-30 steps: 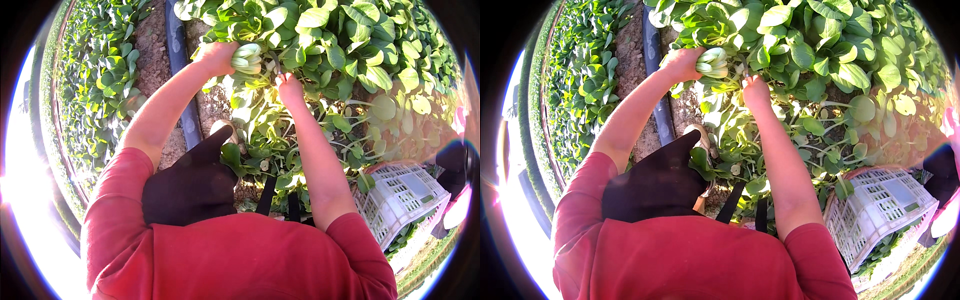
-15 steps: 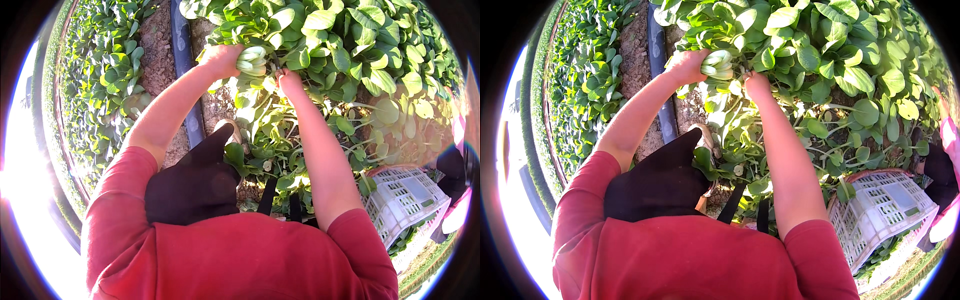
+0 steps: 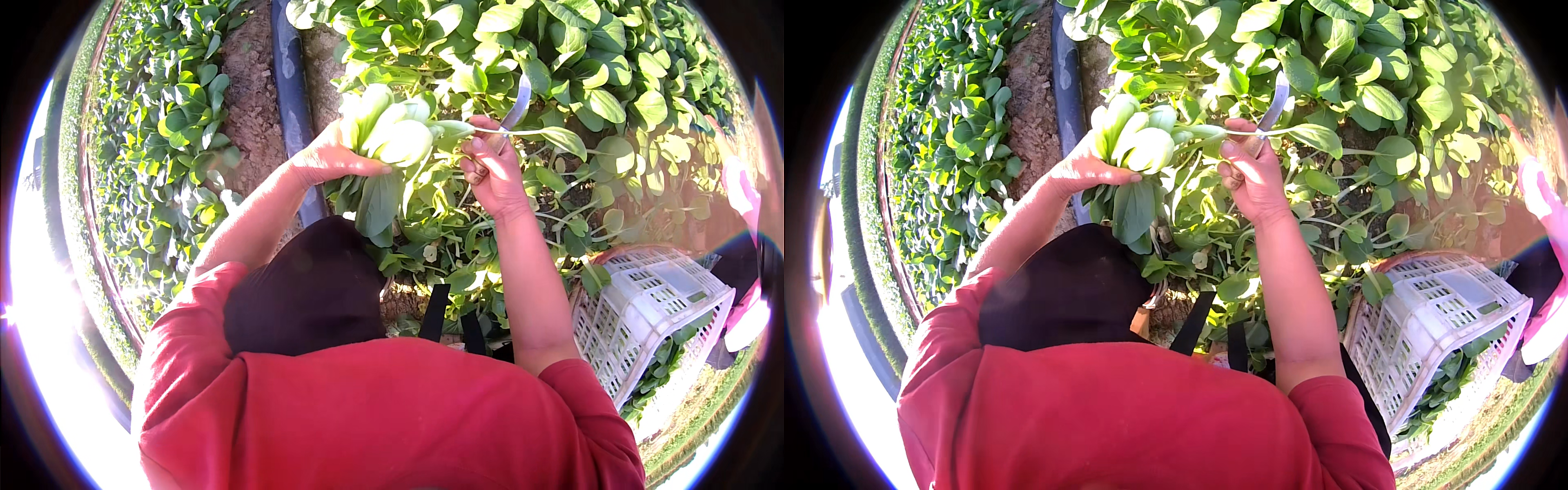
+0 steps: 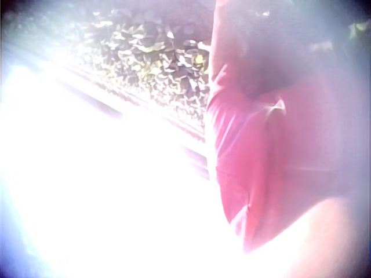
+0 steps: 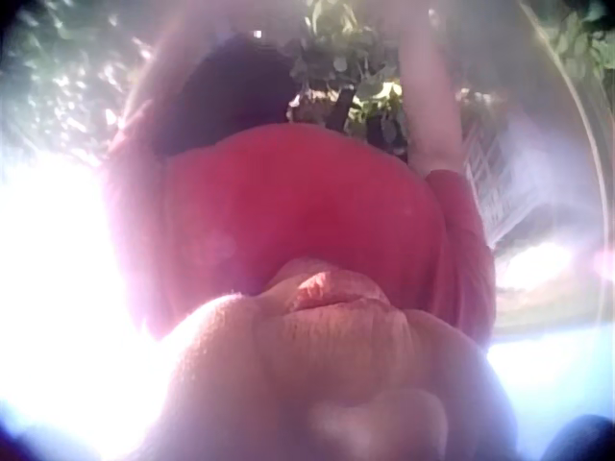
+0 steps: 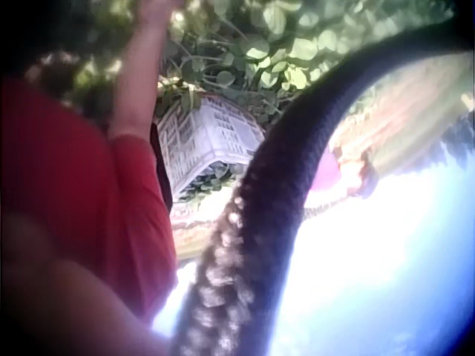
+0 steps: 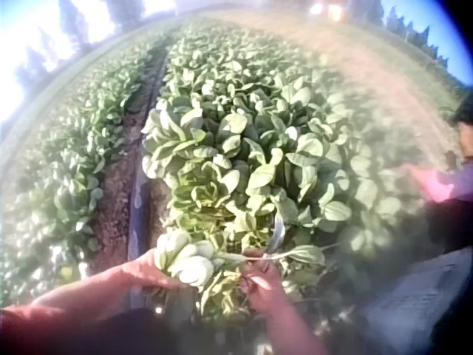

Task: The person harvests leafy green vegetables in a field using a small knife to cut stems near the base. They place the harvested bunches into a white plastic basket beside them. Another person in pink is visible nearby, also harvesting.

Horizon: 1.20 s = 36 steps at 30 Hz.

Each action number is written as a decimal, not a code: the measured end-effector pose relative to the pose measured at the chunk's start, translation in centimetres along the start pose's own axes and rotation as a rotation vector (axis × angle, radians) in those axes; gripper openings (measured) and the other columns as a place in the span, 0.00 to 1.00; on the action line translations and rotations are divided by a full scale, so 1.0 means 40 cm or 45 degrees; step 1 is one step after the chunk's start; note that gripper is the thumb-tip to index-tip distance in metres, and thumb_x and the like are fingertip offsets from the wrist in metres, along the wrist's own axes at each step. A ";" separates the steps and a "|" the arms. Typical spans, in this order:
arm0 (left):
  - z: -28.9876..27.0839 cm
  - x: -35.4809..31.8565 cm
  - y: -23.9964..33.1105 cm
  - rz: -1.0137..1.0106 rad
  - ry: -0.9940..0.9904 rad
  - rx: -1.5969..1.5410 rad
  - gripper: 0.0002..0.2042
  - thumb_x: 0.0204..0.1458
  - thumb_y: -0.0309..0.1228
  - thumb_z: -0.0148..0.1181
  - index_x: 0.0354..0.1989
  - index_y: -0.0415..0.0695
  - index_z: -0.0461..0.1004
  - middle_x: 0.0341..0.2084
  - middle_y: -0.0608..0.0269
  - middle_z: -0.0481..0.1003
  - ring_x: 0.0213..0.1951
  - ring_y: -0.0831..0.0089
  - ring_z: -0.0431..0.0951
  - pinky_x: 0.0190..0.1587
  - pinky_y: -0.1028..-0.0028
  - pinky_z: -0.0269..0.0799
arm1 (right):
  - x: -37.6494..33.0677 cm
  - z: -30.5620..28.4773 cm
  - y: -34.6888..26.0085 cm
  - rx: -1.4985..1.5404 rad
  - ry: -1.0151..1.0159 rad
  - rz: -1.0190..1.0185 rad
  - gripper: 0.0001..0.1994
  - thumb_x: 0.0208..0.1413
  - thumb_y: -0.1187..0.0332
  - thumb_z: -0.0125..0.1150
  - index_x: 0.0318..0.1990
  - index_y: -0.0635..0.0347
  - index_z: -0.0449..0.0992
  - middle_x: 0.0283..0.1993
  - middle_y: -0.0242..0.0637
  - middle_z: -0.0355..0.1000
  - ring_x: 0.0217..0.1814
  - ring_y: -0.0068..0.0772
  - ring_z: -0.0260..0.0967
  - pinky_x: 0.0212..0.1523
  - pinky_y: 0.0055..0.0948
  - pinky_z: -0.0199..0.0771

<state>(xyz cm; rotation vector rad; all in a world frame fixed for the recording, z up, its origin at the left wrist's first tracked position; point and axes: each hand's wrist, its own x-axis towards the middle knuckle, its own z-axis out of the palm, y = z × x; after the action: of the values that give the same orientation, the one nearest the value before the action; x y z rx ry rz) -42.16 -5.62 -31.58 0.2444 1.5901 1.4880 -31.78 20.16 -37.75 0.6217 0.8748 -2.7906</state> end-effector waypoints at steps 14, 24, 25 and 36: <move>0.091 -0.003 0.007 0.045 -0.197 -0.487 0.34 0.45 0.28 0.66 0.62 0.39 0.60 0.50 0.51 0.72 0.49 0.63 0.75 0.54 0.63 0.73 | -0.130 0.100 -0.103 -0.684 0.177 -0.156 0.15 0.49 0.75 0.69 0.44 0.59 0.72 0.32 0.27 0.71 0.25 0.16 0.65 0.18 0.16 0.59; 0.101 0.006 -0.037 -0.005 -0.113 -0.197 0.32 0.41 0.32 0.72 0.57 0.37 0.67 0.47 0.56 0.75 0.48 0.68 0.75 0.54 0.67 0.72 | -0.074 0.043 -0.012 0.008 0.444 -0.076 0.06 0.55 0.71 0.64 0.37 0.57 0.72 0.29 0.32 0.71 0.22 0.19 0.63 0.20 0.15 0.60; 0.060 0.024 -0.030 -0.088 -0.133 0.312 0.34 0.38 0.33 0.72 0.56 0.36 0.67 0.47 0.55 0.75 0.47 0.68 0.75 0.53 0.68 0.72 | -0.054 0.017 -0.023 -0.314 0.422 -0.003 0.07 0.55 0.70 0.64 0.37 0.57 0.72 0.28 0.31 0.70 0.21 0.18 0.62 0.20 0.16 0.61; -0.076 0.220 0.066 -0.257 0.250 1.971 0.28 0.36 0.35 0.69 0.50 0.43 0.68 0.34 0.55 0.79 0.40 0.57 0.80 0.41 0.60 0.76 | 0.223 -0.021 0.024 -2.132 0.157 -0.182 0.12 0.60 0.66 0.51 0.47 0.63 0.69 0.42 0.53 0.74 0.45 0.59 0.70 0.47 0.49 0.69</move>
<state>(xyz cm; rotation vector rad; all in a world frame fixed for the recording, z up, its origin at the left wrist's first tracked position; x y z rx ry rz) -50.37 -1.06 -33.88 0.7527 2.5178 -0.1523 -39.31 19.68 -42.71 0.3316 2.6206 -1.1529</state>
